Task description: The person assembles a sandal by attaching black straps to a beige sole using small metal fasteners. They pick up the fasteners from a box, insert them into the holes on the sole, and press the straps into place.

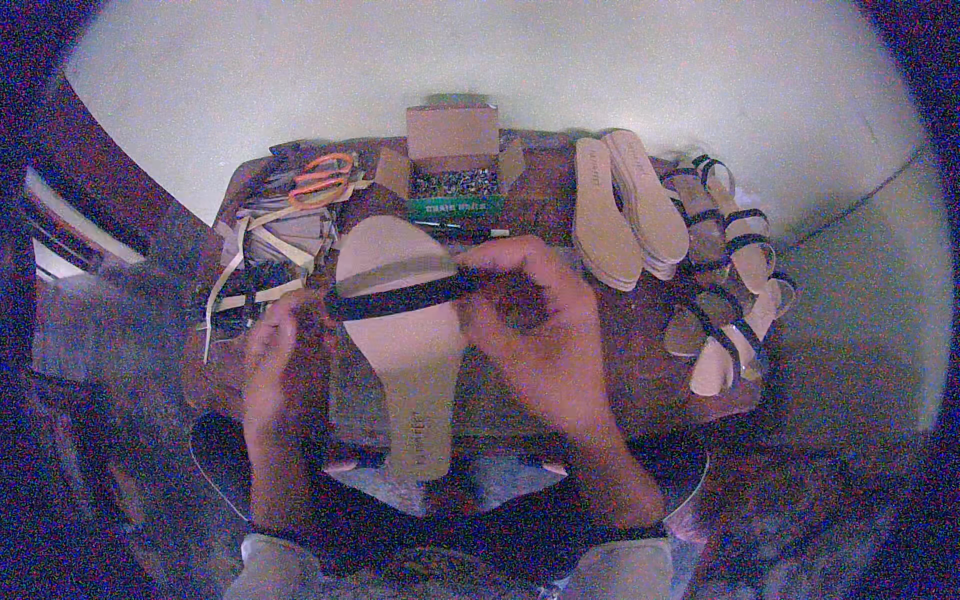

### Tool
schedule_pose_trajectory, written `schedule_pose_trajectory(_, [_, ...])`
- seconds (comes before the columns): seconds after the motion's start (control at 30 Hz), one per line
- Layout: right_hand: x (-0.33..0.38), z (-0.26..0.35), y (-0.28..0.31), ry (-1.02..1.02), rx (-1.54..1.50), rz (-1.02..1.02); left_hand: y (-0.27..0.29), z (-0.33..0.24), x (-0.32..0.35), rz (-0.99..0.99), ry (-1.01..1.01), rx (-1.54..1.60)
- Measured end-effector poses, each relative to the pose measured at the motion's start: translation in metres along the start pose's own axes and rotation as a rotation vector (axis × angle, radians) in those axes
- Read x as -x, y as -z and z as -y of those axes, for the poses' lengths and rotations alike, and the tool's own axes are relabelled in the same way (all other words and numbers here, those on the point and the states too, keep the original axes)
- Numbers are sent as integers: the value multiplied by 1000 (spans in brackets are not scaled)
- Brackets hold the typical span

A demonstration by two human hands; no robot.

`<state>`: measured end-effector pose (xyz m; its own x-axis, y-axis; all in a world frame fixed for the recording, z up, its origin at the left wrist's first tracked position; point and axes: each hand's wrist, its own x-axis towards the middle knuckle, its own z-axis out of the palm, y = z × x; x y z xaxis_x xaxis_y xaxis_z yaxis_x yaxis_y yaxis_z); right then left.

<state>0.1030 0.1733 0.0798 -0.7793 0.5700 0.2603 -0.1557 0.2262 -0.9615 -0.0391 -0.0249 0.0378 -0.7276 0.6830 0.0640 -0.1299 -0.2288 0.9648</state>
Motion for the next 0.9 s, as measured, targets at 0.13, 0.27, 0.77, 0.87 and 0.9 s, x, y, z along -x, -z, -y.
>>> schedule_pose_trajectory(0.13, [5, 7, -5, 152, 118, 19, -29, -30, -11, 162, -263, -254])
schedule_pose_trajectory(0.27, [10, 12, -8, 275, 86, -60, -39, -37, -28, 219, -465, -418])
schedule_pose_trajectory(0.77, [4, 9, 1, 527, 187, -121, -46, -47, -29, 397, -579, -442])
schedule_pose_trajectory(0.87, [3, 5, -2, 558, 215, -69, -45, -54, -21, 305, -456, -208])
schedule_pose_trajectory(0.9, [3, 4, -4, 550, 209, -49, -46, -55, -22, 314, -492, -308])
